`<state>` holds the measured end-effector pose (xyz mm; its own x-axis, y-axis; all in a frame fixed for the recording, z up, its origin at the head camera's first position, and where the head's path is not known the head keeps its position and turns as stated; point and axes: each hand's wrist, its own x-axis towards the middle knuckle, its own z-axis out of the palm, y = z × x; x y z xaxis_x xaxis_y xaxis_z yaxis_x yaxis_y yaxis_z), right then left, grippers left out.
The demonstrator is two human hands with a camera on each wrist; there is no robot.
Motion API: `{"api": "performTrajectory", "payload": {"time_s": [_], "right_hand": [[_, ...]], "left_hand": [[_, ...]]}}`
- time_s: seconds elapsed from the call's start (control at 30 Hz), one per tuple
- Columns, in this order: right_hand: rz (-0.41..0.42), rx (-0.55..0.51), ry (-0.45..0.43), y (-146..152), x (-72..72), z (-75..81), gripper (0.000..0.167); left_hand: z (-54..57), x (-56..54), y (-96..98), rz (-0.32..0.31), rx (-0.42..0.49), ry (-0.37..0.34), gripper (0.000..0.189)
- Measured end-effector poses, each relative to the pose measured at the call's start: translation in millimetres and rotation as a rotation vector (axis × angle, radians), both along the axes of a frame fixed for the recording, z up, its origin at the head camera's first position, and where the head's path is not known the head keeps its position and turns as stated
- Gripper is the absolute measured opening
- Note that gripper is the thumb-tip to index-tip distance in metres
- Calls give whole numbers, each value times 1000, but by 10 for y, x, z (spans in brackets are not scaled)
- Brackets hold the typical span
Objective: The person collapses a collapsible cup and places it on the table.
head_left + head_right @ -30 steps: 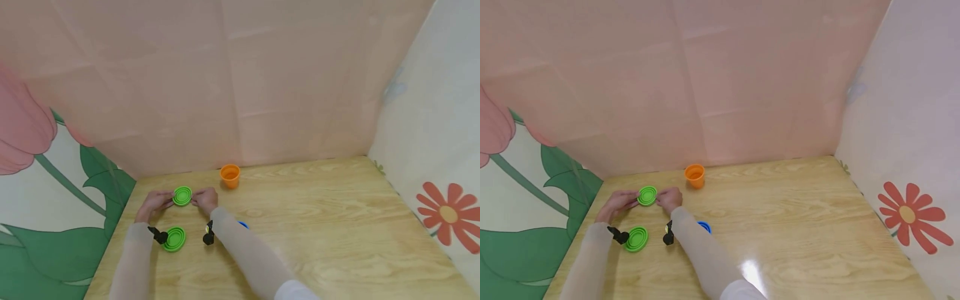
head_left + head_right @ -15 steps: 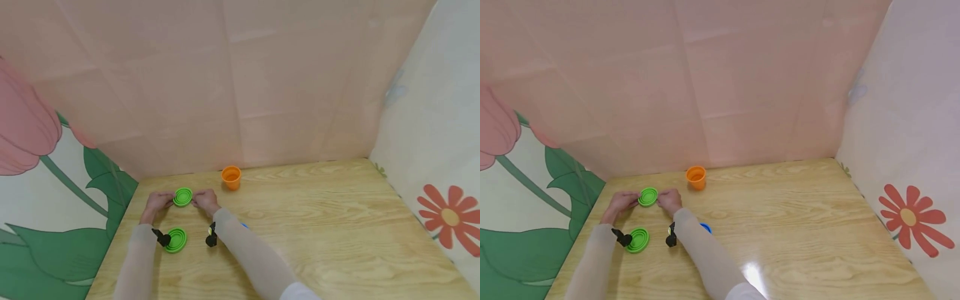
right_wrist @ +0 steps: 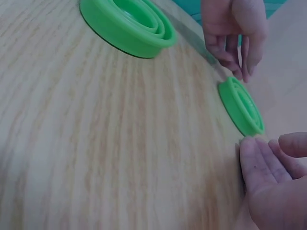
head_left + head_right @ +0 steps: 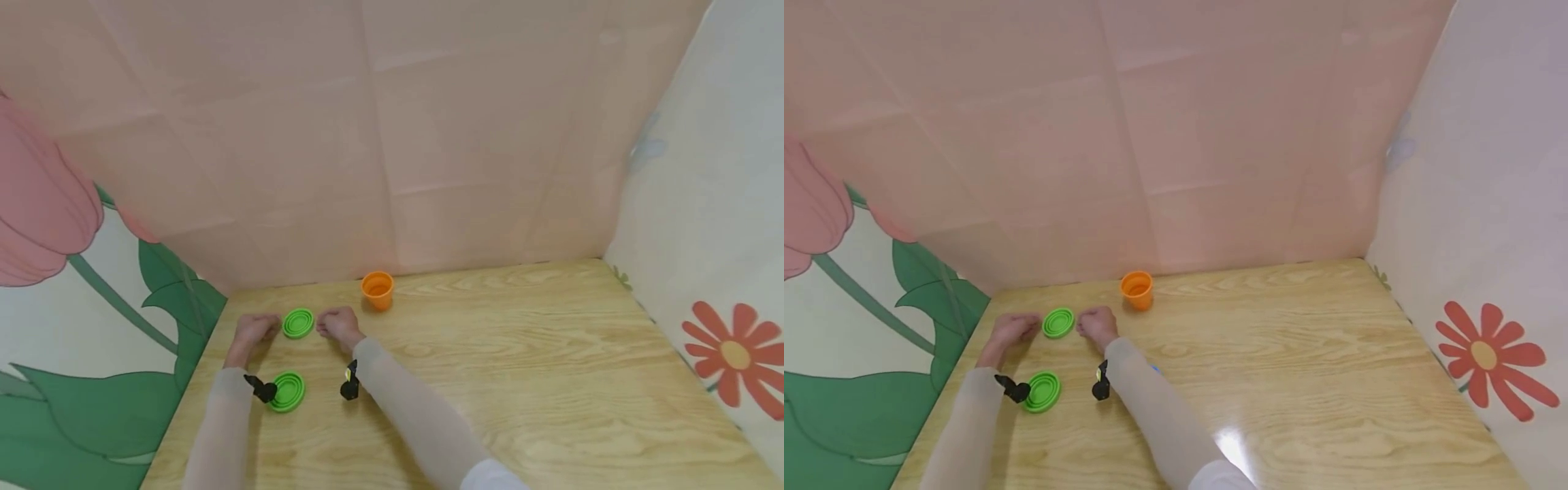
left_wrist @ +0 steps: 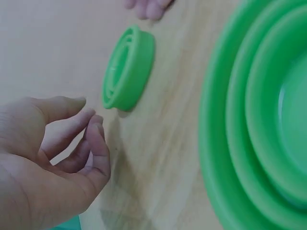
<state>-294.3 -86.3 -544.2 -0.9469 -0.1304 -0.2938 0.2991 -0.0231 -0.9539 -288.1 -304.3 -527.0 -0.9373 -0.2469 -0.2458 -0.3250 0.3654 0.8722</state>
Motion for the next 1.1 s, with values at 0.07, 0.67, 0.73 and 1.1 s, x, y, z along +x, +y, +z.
{"api": "performTrajectory", "payload": {"time_s": [0.07, 0.67, 0.73, 1.1], "right_hand": [[-3, -2, 10, 26, -3, 18, 24], [154, -48, 177, 443, -128, 564, 26], [133, -46, 207, 534, -158, 622, 24], [-11, 161, 442, 1259, -128, 694, 16]], "left_hand": [[44, 24, 1, 8, 12, 25, 34], [424, -142, 471, -33, 129, 116, 44], [437, -151, 554, -60, 142, 144, 43], [430, -150, 974, -312, -36, 175, 43]]}}
